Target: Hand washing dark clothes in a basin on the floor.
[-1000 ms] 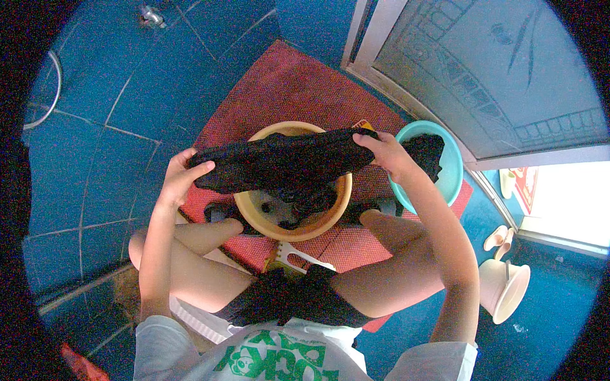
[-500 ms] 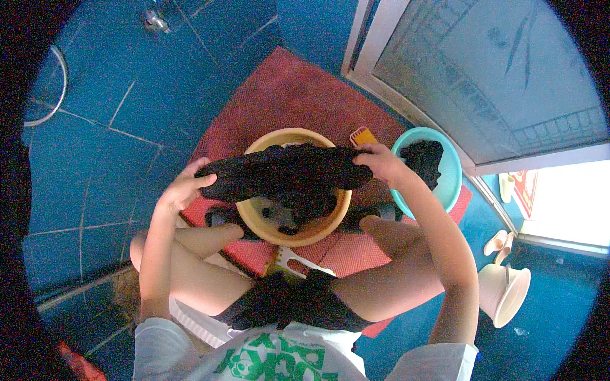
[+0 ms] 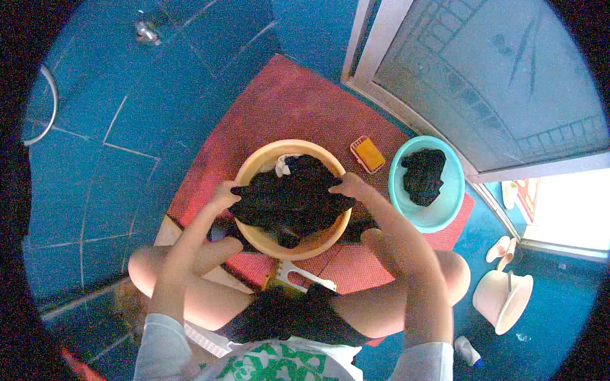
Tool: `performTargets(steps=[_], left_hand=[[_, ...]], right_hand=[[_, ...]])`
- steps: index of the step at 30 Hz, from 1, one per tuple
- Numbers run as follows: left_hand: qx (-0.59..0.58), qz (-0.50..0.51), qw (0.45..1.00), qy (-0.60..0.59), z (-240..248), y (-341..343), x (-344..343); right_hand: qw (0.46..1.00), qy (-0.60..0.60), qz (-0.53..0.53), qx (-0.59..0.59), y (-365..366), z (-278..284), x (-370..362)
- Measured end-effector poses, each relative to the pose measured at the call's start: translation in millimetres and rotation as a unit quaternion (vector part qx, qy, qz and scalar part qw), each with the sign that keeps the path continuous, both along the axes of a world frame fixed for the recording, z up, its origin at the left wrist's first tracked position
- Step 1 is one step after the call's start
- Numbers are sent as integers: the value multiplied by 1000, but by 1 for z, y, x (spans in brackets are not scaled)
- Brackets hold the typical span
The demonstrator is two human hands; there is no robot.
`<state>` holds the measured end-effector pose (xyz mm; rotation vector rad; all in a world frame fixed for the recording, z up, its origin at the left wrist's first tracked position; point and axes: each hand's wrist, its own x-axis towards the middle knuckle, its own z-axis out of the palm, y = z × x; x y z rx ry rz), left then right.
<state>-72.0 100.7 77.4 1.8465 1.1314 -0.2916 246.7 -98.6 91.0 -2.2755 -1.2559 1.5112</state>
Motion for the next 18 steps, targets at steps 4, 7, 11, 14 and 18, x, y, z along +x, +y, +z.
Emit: performTargets(steps=[4,7,11,14,18], left_hand=[[110,3,993,37,-21,-13,12],[131,24,991,26,-57,-15,-2],[102,44,994,24,-71,-22,6],[59,111,992,32,-70,-27,18],[69,54,996,24,-66,-29,23]], right_hand=[[986,-168,-18,6,2,-20,-28],[970,-243,4,25,0,-32,-43],[972,-232,-31,14,-2,-41,-45],[965,-238,-88,61,1,-35,-49],[967,-246,-50,40,-4,-39,-49]])
